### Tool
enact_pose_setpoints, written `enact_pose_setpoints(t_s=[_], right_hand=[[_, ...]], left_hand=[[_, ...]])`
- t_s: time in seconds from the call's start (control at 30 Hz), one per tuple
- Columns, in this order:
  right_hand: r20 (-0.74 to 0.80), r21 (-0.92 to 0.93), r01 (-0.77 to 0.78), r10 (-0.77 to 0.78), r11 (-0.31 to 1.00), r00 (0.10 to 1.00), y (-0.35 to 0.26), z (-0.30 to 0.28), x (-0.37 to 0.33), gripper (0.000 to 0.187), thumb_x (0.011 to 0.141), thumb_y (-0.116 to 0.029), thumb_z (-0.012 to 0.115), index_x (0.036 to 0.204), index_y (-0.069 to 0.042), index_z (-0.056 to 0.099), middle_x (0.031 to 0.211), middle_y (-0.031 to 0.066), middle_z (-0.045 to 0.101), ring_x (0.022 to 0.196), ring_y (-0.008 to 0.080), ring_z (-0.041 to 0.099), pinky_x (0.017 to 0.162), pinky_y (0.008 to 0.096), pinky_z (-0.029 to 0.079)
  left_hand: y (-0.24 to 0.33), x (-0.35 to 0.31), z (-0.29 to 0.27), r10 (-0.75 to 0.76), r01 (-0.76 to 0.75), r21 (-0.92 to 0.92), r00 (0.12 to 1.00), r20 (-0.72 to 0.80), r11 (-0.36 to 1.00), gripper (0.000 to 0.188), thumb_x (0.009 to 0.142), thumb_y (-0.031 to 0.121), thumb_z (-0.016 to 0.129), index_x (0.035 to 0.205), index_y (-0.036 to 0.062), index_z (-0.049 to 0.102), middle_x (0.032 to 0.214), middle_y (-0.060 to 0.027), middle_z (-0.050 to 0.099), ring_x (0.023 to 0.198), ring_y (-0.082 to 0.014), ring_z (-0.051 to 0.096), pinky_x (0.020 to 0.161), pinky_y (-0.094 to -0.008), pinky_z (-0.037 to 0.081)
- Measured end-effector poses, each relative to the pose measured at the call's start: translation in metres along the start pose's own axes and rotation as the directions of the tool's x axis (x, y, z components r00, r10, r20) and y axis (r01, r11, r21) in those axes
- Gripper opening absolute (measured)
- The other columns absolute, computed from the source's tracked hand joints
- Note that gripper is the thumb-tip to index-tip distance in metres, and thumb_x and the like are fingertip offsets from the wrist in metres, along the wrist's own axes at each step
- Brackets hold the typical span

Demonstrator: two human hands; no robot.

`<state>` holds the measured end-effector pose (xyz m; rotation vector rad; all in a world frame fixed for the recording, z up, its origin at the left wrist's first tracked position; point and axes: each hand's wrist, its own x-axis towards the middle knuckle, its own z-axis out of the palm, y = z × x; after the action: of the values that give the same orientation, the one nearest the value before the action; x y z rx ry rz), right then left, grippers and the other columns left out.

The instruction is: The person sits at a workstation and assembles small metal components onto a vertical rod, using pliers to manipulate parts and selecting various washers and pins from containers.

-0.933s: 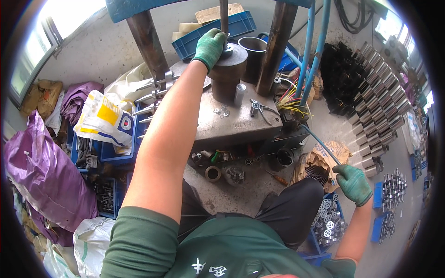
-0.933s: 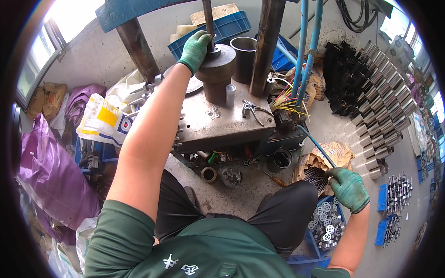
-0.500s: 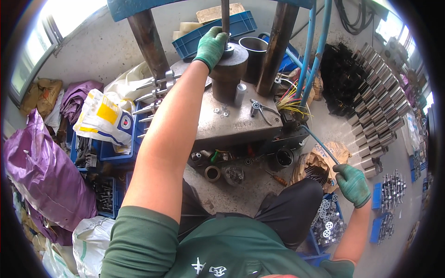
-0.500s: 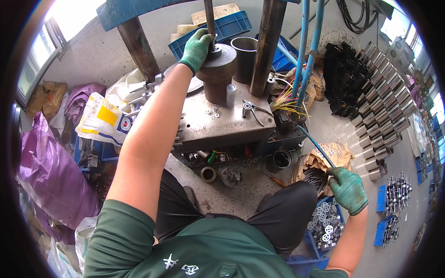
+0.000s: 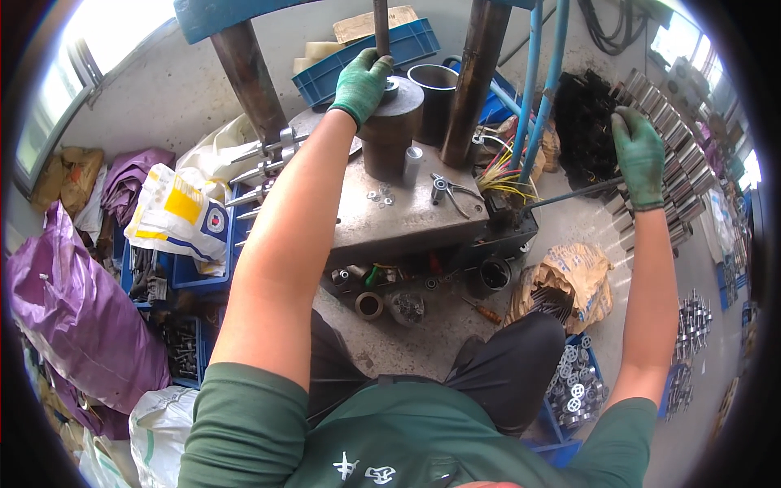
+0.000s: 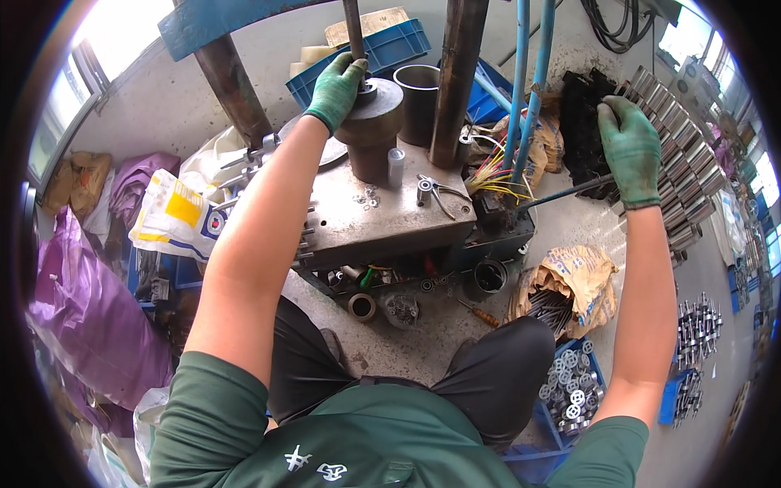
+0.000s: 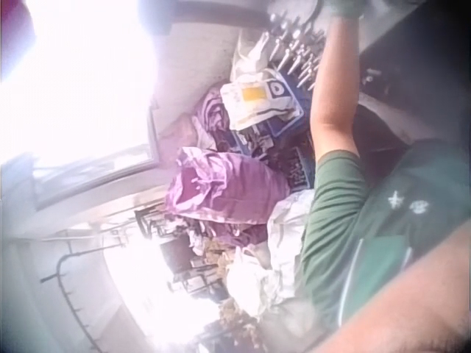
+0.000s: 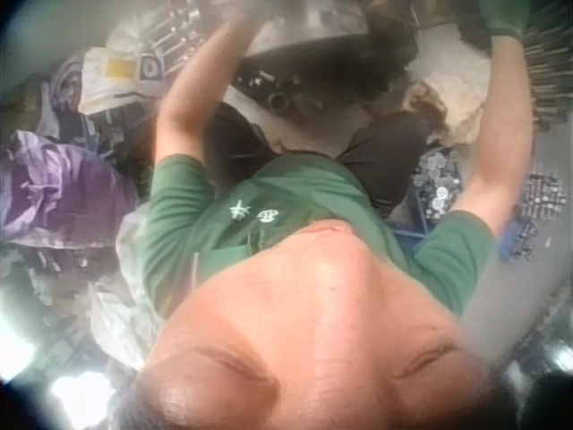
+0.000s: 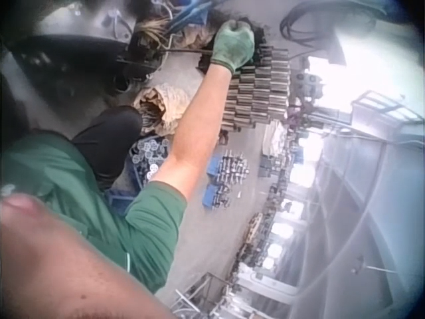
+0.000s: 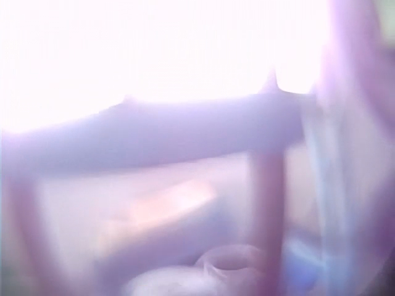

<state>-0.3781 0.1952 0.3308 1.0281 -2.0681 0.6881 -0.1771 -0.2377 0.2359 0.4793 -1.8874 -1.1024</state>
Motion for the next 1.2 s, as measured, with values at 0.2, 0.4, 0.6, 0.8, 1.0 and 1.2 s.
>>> enact_pose_setpoints(t_s=[0.2,0.4,0.6,0.8,1.0,1.2], right_hand=[[0.123,-0.099,-0.034,0.046,0.994,0.991,-0.005,0.013,0.023,0.033,0.102,-0.036,0.066,0.118,-0.008,0.075,0.11,0.0162,0.077,0.102,0.0354,0.074,0.09,0.0416,0.058],[0.134,-0.142,-0.074,0.094,0.987,0.987,-0.002,0.014,0.02,0.033,0.101,-0.038,0.064,0.116,-0.01,0.075,0.109,0.0164,0.076,0.101,0.0367,0.073,0.09,0.0449,0.058],[0.136,-0.158,-0.038,0.06,0.987,0.989,0.011,0.015,0.017,0.031,0.101,-0.035,0.064,0.114,-0.01,0.075,0.109,0.0161,0.076,0.101,0.0377,0.072,0.088,0.0458,0.057],[0.139,-0.103,-0.025,0.039,0.994,0.99,-0.004,-0.001,0.002,0.027,0.101,-0.031,0.065,0.111,-0.007,0.075,0.107,0.017,0.075,0.098,0.0388,0.072,0.086,0.0448,0.057],[0.111,-0.025,0.049,-0.046,0.998,0.993,0.011,-0.013,-0.03,0.027,0.099,-0.028,0.068,0.112,-0.004,0.075,0.106,0.0165,0.075,0.096,0.0375,0.073,0.084,0.043,0.057],[0.169,0.057,0.021,-0.03,0.998,0.985,-0.003,-0.045,-0.076,0.026,0.097,-0.023,0.071,0.111,-0.002,0.075,0.105,0.0158,0.076,0.093,0.0326,0.075,0.083,0.0389,0.059]], left_hand=[[0.004,-0.001,-0.002,-0.004,0.004,-0.013,1.0,-0.006,1.0,0.036,0.102,0.025,0.067,0.132,0.004,0.066,0.108,-0.0095,0.074,0.095,-0.0162,0.068,0.089,-0.0309,0.054],[0.024,-0.018,-0.004,0.054,-0.054,-0.019,0.998,0.01,0.998,0.032,0.102,0.013,0.069,0.131,0.0029,0.065,0.106,-0.0046,0.071,0.089,-0.0121,0.063,0.082,-0.027,0.053],[0.055,-0.091,0.019,0.558,-0.549,0.114,0.827,-0.07,0.828,0.032,0.097,0.017,0.073,0.126,0.007,0.066,0.104,-0.0161,0.067,0.089,-0.0278,0.068,0.083,-0.0374,0.055],[0.061,-0.235,0.055,0.011,0.065,-0.559,0.991,0.131,0.827,0.044,0.108,0.044,0.058,0.125,0.0029,0.061,0.086,-0.0034,0.06,0.072,-0.0126,0.058,0.064,-0.0279,0.05],[-0.001,-0.317,0.086,-0.716,0.737,-0.608,0.592,0.371,0.294,0.048,0.109,0.052,0.051,0.098,0.0071,0.065,0.071,-0.0007,0.056,0.057,-0.016,0.055,0.056,-0.0343,0.056],[-0.039,-0.311,0.084,-0.795,0.846,-0.522,0.387,0.467,0.105,0.036,0.109,0.036,0.048,0.095,0.008,0.065,0.069,-0.0003,0.057,0.056,-0.0186,0.054,0.053,-0.0369,0.053]])
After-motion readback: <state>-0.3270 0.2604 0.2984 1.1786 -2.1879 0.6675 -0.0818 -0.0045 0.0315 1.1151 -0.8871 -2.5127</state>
